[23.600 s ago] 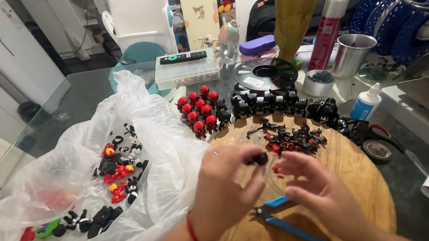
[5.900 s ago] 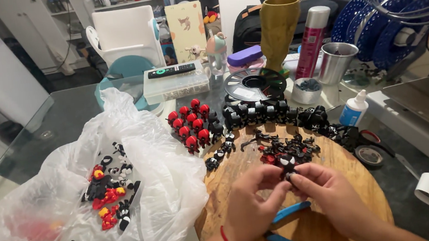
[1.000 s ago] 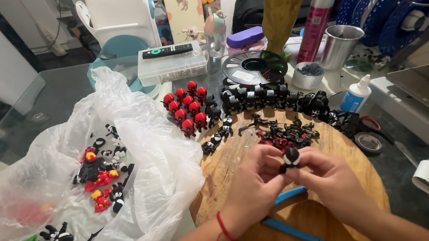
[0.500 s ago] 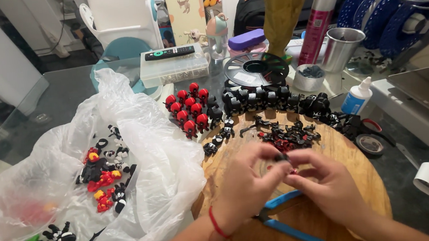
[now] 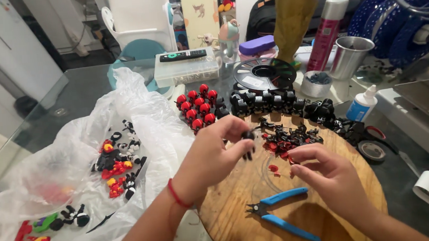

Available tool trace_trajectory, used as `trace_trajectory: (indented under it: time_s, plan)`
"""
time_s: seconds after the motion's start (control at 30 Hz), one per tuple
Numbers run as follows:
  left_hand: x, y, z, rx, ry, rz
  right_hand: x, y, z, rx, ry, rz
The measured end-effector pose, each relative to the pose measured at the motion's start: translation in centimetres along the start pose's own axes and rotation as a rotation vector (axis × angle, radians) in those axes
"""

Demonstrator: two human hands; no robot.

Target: The person assembles small 3D-printed figurines by hand, picking black and red parts from a plastic bag and snapping them together on a wooden board. Completed figures are placed in rows on the table. A 3D printer is visible in the background.

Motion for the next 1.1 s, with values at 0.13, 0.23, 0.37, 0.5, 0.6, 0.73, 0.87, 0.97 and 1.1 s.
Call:
trace_trajectory:
  time_s: [0.13, 0.23, 0.37, 0.5, 0.6, 0.73, 0.87, 0.97, 1.1]
  plan:
    - [-3.1, -2.5, -4.4, 0.161, -0.340, -0.088, 0.4, 0.1, -0.5, -0.008, 0.017, 0.014]
    - [-4.9, -4.7, -7.1, 0.243, -0.354, -0.143, 0.2, 0.1, -0.8, 0.028, 0.047, 0.008]
    - [-4.3, -7.0, -8.0, 0.262, -0.280, -0.030, 1.0, -0.1, -1.1, 0.023, 0.087, 0.054]
    - [0.1, -5.1, -1.5, 0.028, -0.460, -0.013, 1.3, -0.4, -0.6, -0.039, 0.083, 0.080]
    - [7.6, -1.7, -1.5, -0.089, -0.477, 0.127, 1.0, -0.7, 1.0, 0.049, 0.003, 0.069]
    - [18.4, 4.8, -6.8, 0.114, -0.627, 0.251, 0.4, -0.3, 1.1, 0.056, -0.036, 0.035]
    - [22.7, 11.8, -15.0, 0.587, -0.698, 0.164, 0.3, 0.1, 1.1, 0.077, 0.014, 0.022]
    - [22.8, 13.3, -18.5, 0.621, -0.665, 0.186, 0.1, 0.2, 0.5, 0.048, 0.067, 0.030]
    - [19.0, 14.1, -11.5, 0.982, -0.534, 0.066, 0.1, 0.5, 0.2, 0.044, 0.024, 0.091]
Point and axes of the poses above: each hand's wrist, its own y-axis away from the middle knuckle, its own x-axis out of the back of the hand, z = x × y, the point moved 9 cm from there along -y, towards the middle knuckle, and after that the axes turned 5 degrees about z, right-handed, at the moved point
